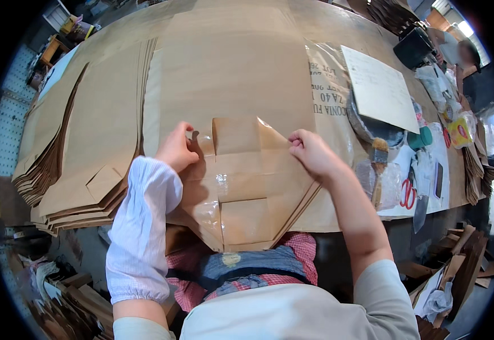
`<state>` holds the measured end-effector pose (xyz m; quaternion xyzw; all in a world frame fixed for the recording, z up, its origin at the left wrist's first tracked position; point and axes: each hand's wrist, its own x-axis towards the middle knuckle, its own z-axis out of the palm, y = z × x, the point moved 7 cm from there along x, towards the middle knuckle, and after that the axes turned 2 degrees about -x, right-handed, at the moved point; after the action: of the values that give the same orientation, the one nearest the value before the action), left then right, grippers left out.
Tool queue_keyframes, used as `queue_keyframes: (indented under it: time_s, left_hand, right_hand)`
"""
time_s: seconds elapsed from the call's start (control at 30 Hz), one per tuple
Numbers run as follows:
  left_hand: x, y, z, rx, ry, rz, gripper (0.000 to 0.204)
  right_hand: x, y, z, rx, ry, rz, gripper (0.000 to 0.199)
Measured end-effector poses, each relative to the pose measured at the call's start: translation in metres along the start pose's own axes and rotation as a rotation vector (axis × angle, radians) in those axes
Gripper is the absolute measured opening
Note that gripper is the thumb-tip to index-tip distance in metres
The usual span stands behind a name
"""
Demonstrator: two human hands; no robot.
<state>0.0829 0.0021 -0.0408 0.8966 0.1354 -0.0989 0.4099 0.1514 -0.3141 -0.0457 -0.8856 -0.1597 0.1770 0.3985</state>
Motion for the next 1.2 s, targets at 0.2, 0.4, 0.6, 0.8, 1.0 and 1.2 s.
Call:
queue_keyframes:
  time_s: [0.2, 0.4, 0.6, 0.8, 1.0, 1.2]
  left_hand:
    - [-0.010, 0.023, 0.009, 0.466, -0.163, 0.247, 0.011]
    - [-0.079, 0.024, 0.027, 0.772, 0.195, 0.670, 0.023]
    - [-0.135, 0.035, 0.049, 0.885, -0.009, 0.687, 0.049]
    - [-0.112, 0.015, 0.042, 0.141, -0.251, 0.530, 0.048]
    - [-0.127, 0.011, 0.052, 0.214, -0.274, 0.715, 0.041]
    - [-0.141, 0.017, 0.042, 0.264, -0.141, 0.658, 0.024]
  right_hand:
    - [0.027, -0.015, 0.002, -0.354, -0.297, -0.235, 0.008]
    - [-0.052, -0.047, 0.030, -0.787, 0.130, -0.782, 0.013]
    - [-0.093, -0.063, 0.038, -0.719, -0.144, -0.665, 0.056]
    - [-0.107, -0.040, 0.019, -0.444, -0.090, -0.535, 0.043]
    - [-0.141, -0.047, 0.053, -0.426, 0.141, -0.541, 0.030]
    - [-0.130, -0.023, 0.039, -0.263, 0.232, -0.545, 0.019]
